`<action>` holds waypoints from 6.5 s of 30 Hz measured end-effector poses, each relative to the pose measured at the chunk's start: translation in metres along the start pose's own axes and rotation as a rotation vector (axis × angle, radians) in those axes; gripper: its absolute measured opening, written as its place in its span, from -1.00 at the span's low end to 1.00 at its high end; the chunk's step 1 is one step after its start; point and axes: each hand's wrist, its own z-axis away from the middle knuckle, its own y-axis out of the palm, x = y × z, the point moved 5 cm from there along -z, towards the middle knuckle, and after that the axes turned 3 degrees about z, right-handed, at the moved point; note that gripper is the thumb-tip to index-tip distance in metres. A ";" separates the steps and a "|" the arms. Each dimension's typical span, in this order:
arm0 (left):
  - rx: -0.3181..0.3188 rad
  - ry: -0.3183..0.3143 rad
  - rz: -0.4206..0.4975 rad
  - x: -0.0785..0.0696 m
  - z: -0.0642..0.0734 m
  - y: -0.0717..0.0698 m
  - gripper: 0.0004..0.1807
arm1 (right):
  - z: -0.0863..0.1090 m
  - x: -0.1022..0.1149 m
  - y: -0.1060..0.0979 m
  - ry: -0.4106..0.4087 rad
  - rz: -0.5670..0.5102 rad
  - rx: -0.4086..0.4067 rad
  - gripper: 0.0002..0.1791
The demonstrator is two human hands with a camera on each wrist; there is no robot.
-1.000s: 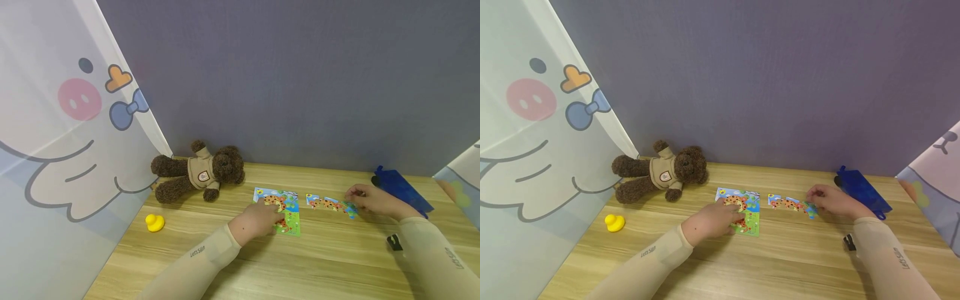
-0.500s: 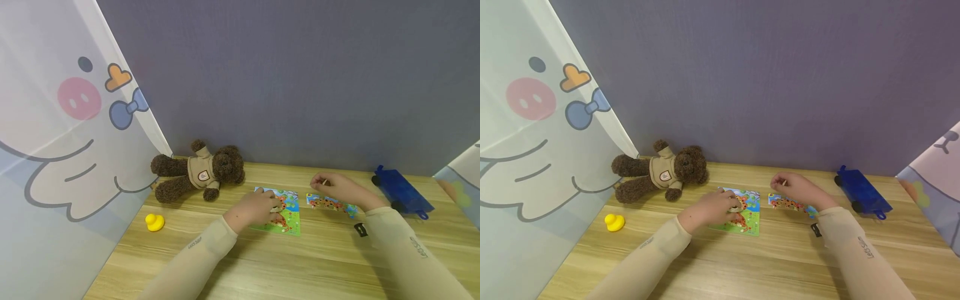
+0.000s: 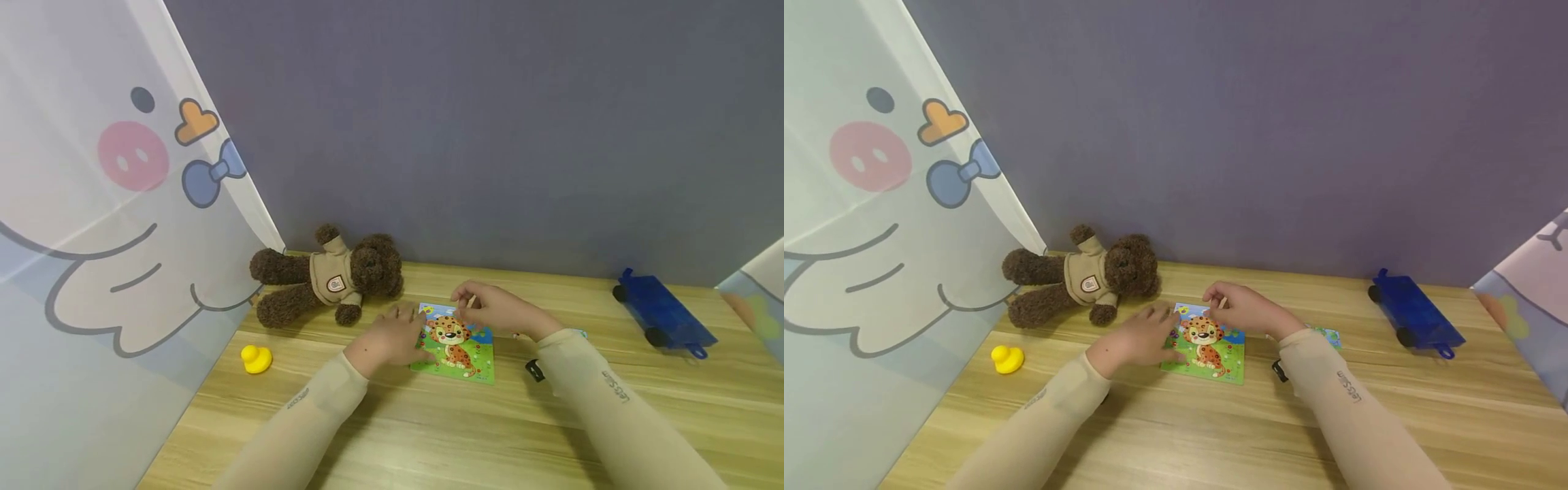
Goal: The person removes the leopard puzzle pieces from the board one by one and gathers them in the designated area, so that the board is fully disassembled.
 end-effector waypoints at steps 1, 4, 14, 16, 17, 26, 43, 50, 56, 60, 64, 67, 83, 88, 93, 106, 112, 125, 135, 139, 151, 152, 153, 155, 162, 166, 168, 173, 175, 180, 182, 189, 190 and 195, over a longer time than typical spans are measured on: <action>0.010 -0.015 -0.003 0.002 0.001 0.001 0.08 | -0.004 0.000 0.004 0.003 -0.009 0.009 -0.60; 0.027 -0.048 -0.001 0.005 0.002 0.002 0.12 | -0.013 0.001 0.015 0.024 -0.024 0.027 -0.58; 0.034 -0.088 0.016 0.012 0.001 0.003 0.09 | -0.026 0.002 0.038 0.070 -0.067 0.097 -0.61; 0.038 -0.093 0.024 0.012 0.002 0.003 0.07 | -0.028 0.002 0.040 0.067 -0.064 0.097 -0.60; 0.040 -0.096 0.029 0.012 0.002 0.003 0.06 | -0.028 0.002 0.041 0.064 -0.061 0.095 -0.60; 0.050 -0.112 0.029 0.010 0.006 -0.001 0.00 | -0.034 0.001 0.044 0.055 0.028 0.074 -0.60; 0.047 -0.093 -0.021 0.009 0.001 0.000 0.01 | -0.036 0.002 0.052 0.078 0.143 0.032 -0.67; 0.054 -0.096 -0.026 0.010 -0.001 0.003 0.01 | -0.036 0.001 0.052 0.071 0.148 0.028 -0.68; 0.056 -0.100 -0.033 0.011 -0.002 0.003 0.02 | -0.035 0.002 0.052 0.053 0.138 0.025 -0.68; 0.058 -0.101 -0.035 0.010 -0.002 0.003 0.03 | -0.035 0.003 0.052 0.047 0.130 0.023 -0.67; 0.059 -0.103 -0.038 0.010 -0.002 0.003 0.03 | -0.035 0.002 0.051 0.047 0.121 0.015 -0.67; 0.057 -0.105 -0.040 0.009 -0.001 0.003 0.02 | -0.035 0.002 0.051 0.041 0.111 0.013 -0.68; 0.052 -0.104 -0.052 0.009 -0.002 0.003 0.02 | -0.034 -0.002 0.053 -0.024 0.026 0.106 -0.86; 0.053 -0.107 -0.048 0.009 -0.002 0.003 0.02 | -0.033 -0.005 0.054 0.000 -0.007 0.130 -0.86; 0.058 -0.105 -0.042 0.009 -0.002 0.003 0.02 | -0.033 -0.007 0.054 0.016 -0.041 0.138 -0.84; 0.061 -0.109 -0.063 0.008 -0.003 0.002 0.03 | -0.035 -0.009 0.050 0.045 -0.112 0.140 -0.80; 0.064 -0.115 -0.063 0.008 -0.003 0.001 0.02 | -0.036 -0.007 0.050 0.061 -0.135 0.154 -0.73; 0.060 -0.114 -0.053 0.007 -0.002 0.000 0.03 | -0.037 -0.013 0.047 0.154 -0.232 0.153 -0.65; 0.051 -0.107 -0.063 0.007 -0.002 0.002 0.04 | -0.031 -0.012 0.040 0.099 -0.215 0.116 -0.65; 0.048 -0.107 -0.055 0.008 -0.002 0.002 0.04 | -0.023 -0.009 0.027 0.066 -0.170 0.061 -0.64; 0.031 -0.103 -0.036 0.007 -0.001 0.002 0.03 | 0.019 -0.021 -0.017 0.117 -0.134 -0.023 -0.56; 0.031 -0.101 -0.036 0.007 0.000 0.002 0.03 | 0.023 -0.023 -0.020 0.123 -0.137 -0.026 -0.57; 0.030 -0.099 -0.035 0.007 0.000 0.002 0.03 | 0.027 -0.026 -0.022 0.129 -0.147 -0.028 -0.56; 0.030 -0.096 -0.035 0.007 0.000 0.002 0.03 | 0.034 -0.032 -0.026 0.144 -0.167 -0.029 -0.56; 0.032 -0.094 -0.034 0.007 0.000 0.002 0.03 | 0.055 -0.055 -0.033 0.155 -0.169 0.000 -0.58; 0.036 -0.096 -0.031 0.007 0.000 0.002 0.04 | 0.065 -0.062 -0.032 0.157 -0.152 0.056 -0.59; 0.037 -0.097 -0.032 0.007 0.000 0.002 0.04 | 0.068 -0.066 -0.030 0.157 -0.160 0.094 -0.61; 0.039 -0.101 -0.036 0.008 0.000 0.003 0.04 | 0.074 -0.075 -0.023 0.151 -0.167 0.176 -0.68; 0.039 -0.100 -0.038 0.008 0.000 0.003 0.05 | 0.075 -0.078 -0.021 0.156 -0.160 0.190 -0.70; 0.042 -0.095 -0.031 0.007 0.000 0.003 0.04 | 0.076 -0.081 -0.018 0.153 -0.160 0.191 -0.69; 0.044 -0.093 -0.024 0.007 0.000 0.003 0.04 | 0.076 -0.080 -0.018 0.145 -0.152 0.186 -0.68; 0.041 -0.093 -0.024 0.008 -0.001 0.003 0.04 | 0.076 -0.076 -0.020 0.139 -0.113 0.168 -0.71; 0.043 -0.093 -0.023 0.009 -0.001 0.004 0.04 | 0.076 -0.075 -0.019 0.137 -0.106 0.166 -0.71; 0.036 -0.095 -0.030 0.009 -0.001 0.004 0.04 | 0.076 -0.077 -0.020 0.150 -0.075 0.154 -0.72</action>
